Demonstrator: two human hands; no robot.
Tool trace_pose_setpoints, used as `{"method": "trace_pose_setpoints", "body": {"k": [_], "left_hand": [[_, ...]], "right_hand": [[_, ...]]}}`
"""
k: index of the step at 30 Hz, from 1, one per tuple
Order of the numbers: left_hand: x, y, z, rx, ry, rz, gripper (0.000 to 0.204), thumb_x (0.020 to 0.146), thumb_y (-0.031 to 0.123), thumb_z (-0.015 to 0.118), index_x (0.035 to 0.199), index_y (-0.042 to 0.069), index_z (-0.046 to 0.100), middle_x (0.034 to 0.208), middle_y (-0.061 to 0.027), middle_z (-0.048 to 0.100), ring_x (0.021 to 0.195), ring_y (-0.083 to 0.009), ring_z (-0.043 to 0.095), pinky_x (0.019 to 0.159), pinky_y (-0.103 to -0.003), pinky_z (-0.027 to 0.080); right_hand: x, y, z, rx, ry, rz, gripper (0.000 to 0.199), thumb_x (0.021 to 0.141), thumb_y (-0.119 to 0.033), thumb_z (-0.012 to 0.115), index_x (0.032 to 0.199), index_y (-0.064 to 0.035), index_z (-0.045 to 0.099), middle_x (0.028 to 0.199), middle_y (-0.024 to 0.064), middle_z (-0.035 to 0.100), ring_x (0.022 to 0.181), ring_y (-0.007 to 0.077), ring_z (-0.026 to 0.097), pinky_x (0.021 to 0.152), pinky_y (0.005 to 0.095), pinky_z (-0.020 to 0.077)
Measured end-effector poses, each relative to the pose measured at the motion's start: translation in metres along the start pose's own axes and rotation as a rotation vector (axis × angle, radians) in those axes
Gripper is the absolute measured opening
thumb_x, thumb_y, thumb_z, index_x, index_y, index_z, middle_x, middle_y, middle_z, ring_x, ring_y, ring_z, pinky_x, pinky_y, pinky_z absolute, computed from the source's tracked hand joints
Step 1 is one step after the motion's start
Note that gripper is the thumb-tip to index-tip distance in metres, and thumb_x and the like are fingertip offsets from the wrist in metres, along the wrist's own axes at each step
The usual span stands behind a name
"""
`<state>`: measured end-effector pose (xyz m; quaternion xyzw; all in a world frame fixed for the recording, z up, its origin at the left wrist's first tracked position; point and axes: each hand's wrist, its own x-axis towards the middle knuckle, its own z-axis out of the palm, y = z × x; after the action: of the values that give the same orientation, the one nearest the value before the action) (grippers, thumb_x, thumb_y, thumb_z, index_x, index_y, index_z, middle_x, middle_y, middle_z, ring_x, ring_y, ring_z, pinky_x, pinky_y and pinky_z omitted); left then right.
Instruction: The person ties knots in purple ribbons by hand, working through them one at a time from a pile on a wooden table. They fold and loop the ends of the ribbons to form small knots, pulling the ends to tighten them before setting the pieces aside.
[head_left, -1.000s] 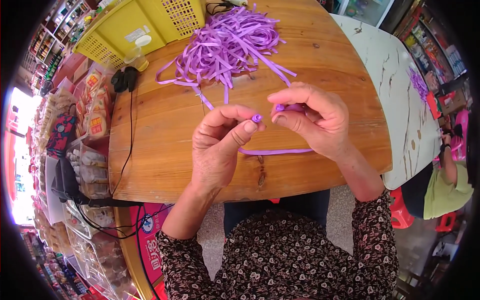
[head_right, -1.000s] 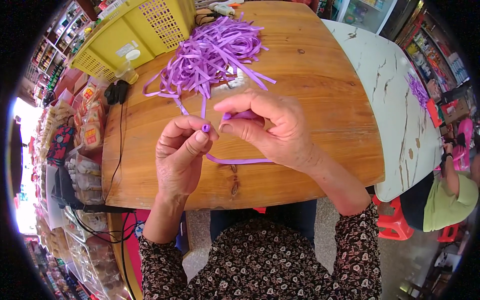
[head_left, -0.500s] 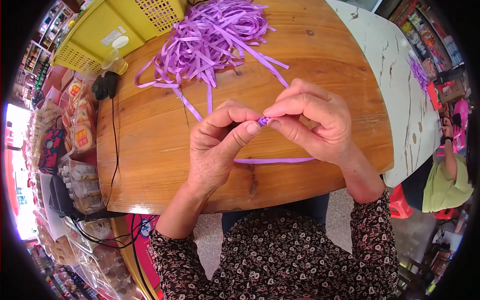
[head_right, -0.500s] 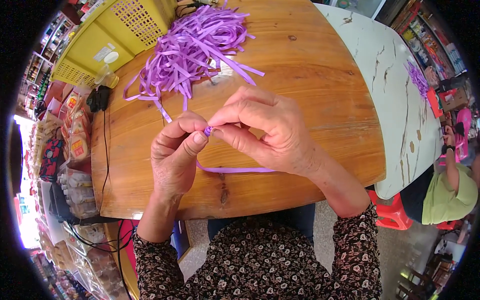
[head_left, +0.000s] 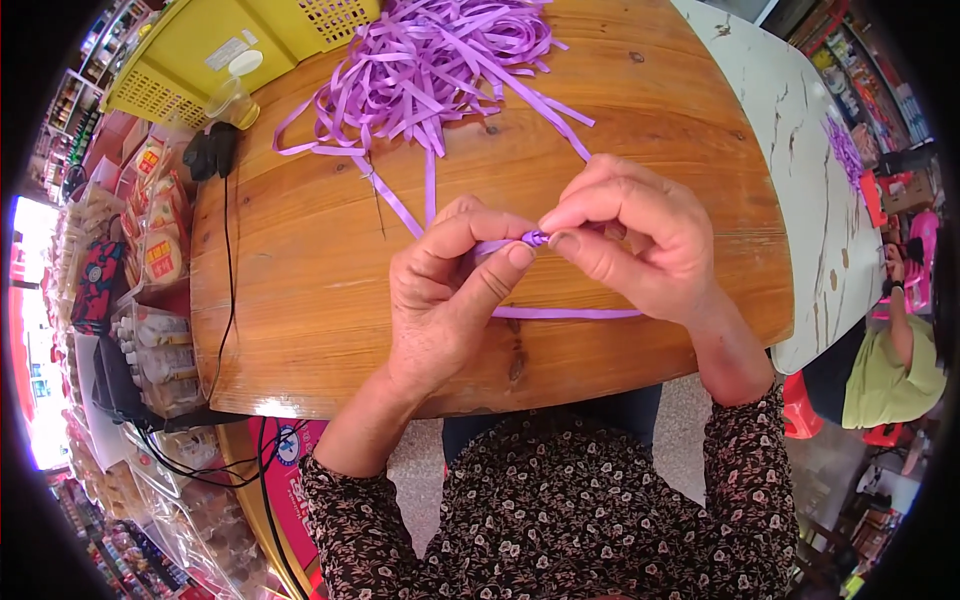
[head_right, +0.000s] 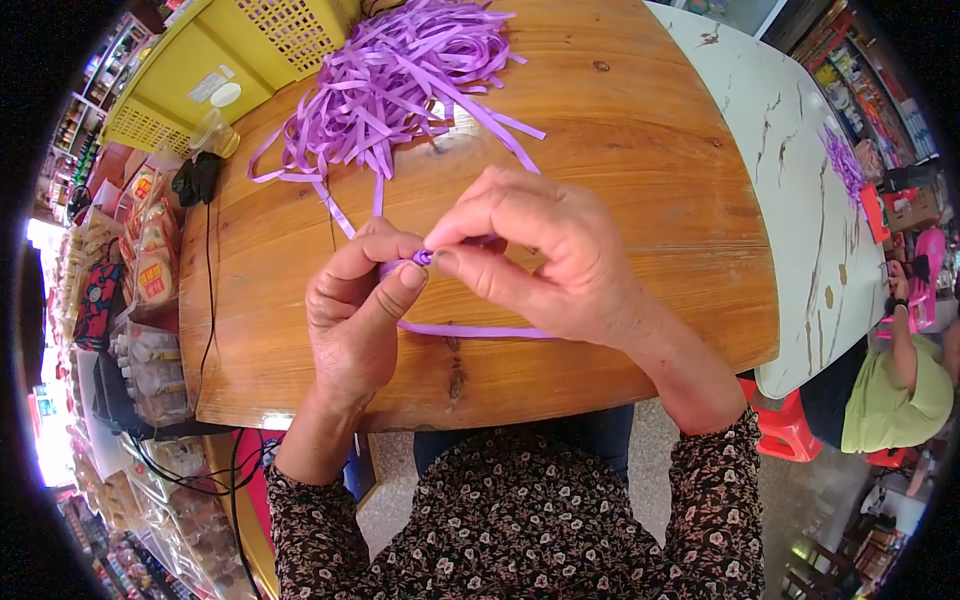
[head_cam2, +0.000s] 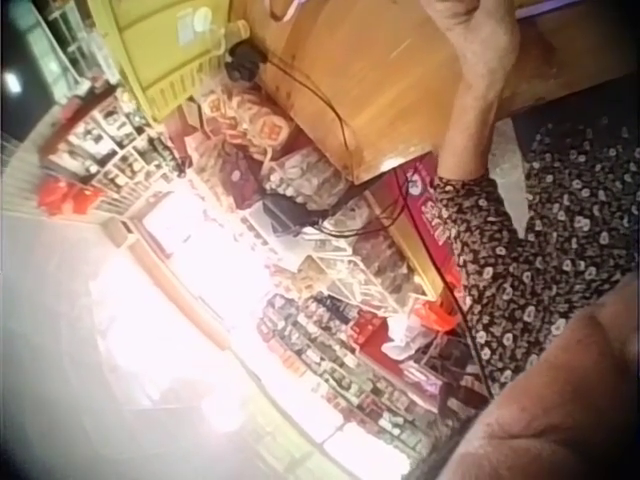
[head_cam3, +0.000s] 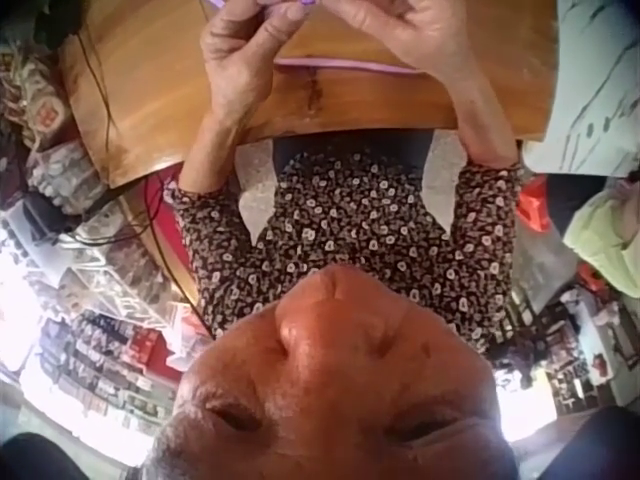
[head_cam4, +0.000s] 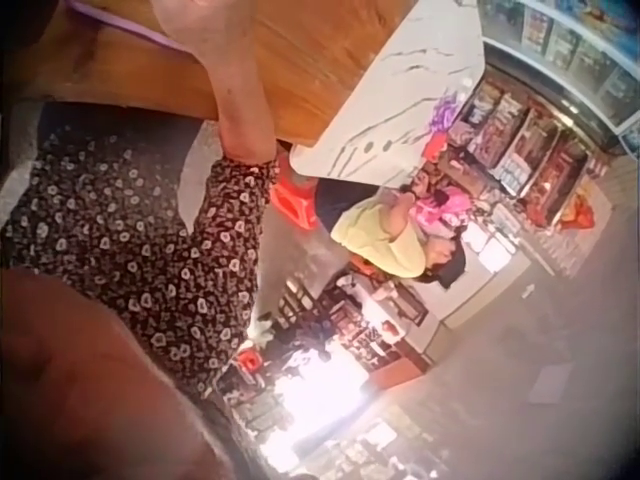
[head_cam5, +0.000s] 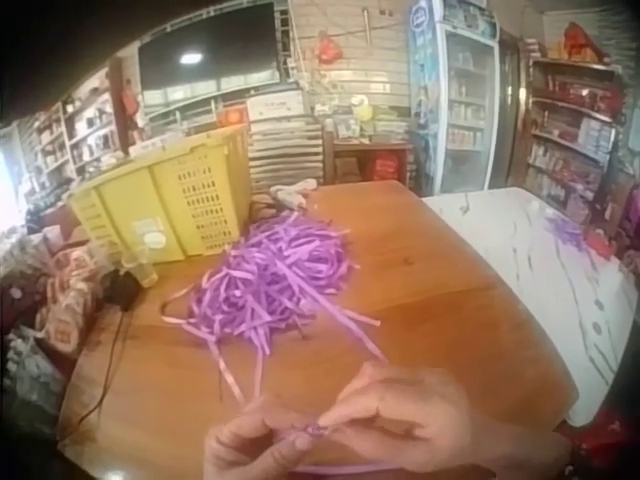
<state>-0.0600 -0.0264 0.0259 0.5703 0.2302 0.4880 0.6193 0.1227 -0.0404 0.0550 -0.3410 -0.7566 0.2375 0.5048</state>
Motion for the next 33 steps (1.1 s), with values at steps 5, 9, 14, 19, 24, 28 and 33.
{"method": "trace_pose_setpoints", "body": {"k": [5,9,14,19,24,28,33], "left_hand": [[-0.007,-0.002,0.000,0.125,0.045,0.020,0.008,0.083,-0.003,0.060,0.089,0.000,0.064,0.073,0.0034,0.046,0.063,-0.0028,0.039,0.054,-0.017,0.030],[-0.009,-0.005,0.004,0.088,0.075,0.042,0.008,0.083,-0.002,0.060,0.089,0.000,0.065,0.070,0.0042,0.045,0.061,-0.0026,0.038,0.053,-0.017,0.029],[-0.008,-0.007,0.002,0.144,0.066,0.097,0.009,0.082,-0.002,0.062,0.089,0.000,0.066,0.069,0.0037,0.044,0.060,-0.0027,0.037,0.051,-0.018,0.029],[-0.006,-0.010,0.002,0.144,0.072,0.079,0.009,0.081,-0.003,0.062,0.089,0.000,0.066,0.068,0.0033,0.045,0.060,-0.0035,0.038,0.051,-0.018,0.029],[-0.004,-0.010,0.000,0.257,0.028,0.190,0.012,0.079,-0.004,0.063,0.089,0.001,0.066,0.066,0.0014,0.046,0.059,-0.0066,0.039,0.051,-0.021,0.030],[-0.004,-0.006,0.001,0.365,0.040,0.207,0.012,0.077,-0.005,0.064,0.088,0.001,0.066,0.065,0.0002,0.046,0.059,-0.0088,0.040,0.052,-0.022,0.031],[-0.003,-0.008,0.002,0.394,0.077,0.240,0.011,0.078,-0.004,0.063,0.088,0.001,0.066,0.066,0.0014,0.045,0.059,-0.0073,0.038,0.052,-0.020,0.029]], "right_hand": [[-0.002,0.003,-0.001,0.114,-0.046,0.162,0.012,0.077,0.006,0.064,0.088,0.0023,0.063,0.081,0.0074,0.057,0.068,0.0088,0.050,0.055,0.0199,0.0357],[0.001,0.000,-0.001,0.124,-0.109,0.085,0.012,0.077,0.006,0.064,0.088,0.0030,0.063,0.081,0.0072,0.057,0.067,0.0088,0.050,0.054,0.0200,0.0363],[-0.003,0.002,-0.002,0.181,-0.101,0.209,0.012,0.076,0.006,0.063,0.088,0.0023,0.064,0.080,0.0057,0.058,0.067,0.0075,0.050,0.053,0.0184,0.0360],[-0.002,0.002,-0.005,0.114,-0.119,0.152,0.011,0.076,0.004,0.064,0.087,0.0002,0.064,0.078,0.0035,0.058,0.064,0.0050,0.049,0.051,0.0166,0.0341],[-0.001,-0.003,-0.003,0.111,-0.106,0.207,0.010,0.076,0.004,0.064,0.085,0.0000,0.064,0.078,0.0035,0.058,0.063,0.0050,0.049,0.051,0.0171,0.0343],[-0.001,-0.002,-0.005,0.091,-0.114,0.218,0.011,0.077,0.003,0.064,0.088,0.0005,0.064,0.080,0.0035,0.058,0.066,0.0068,0.050,0.054,0.0182,0.0375],[0.000,0.000,-0.003,0.042,-0.091,0.086,0.018,0.077,0.001,0.065,0.095,0.0015,0.064,0.083,0.0053,0.059,0.073,0.0100,0.055,0.061,0.0209,0.0430]]}}
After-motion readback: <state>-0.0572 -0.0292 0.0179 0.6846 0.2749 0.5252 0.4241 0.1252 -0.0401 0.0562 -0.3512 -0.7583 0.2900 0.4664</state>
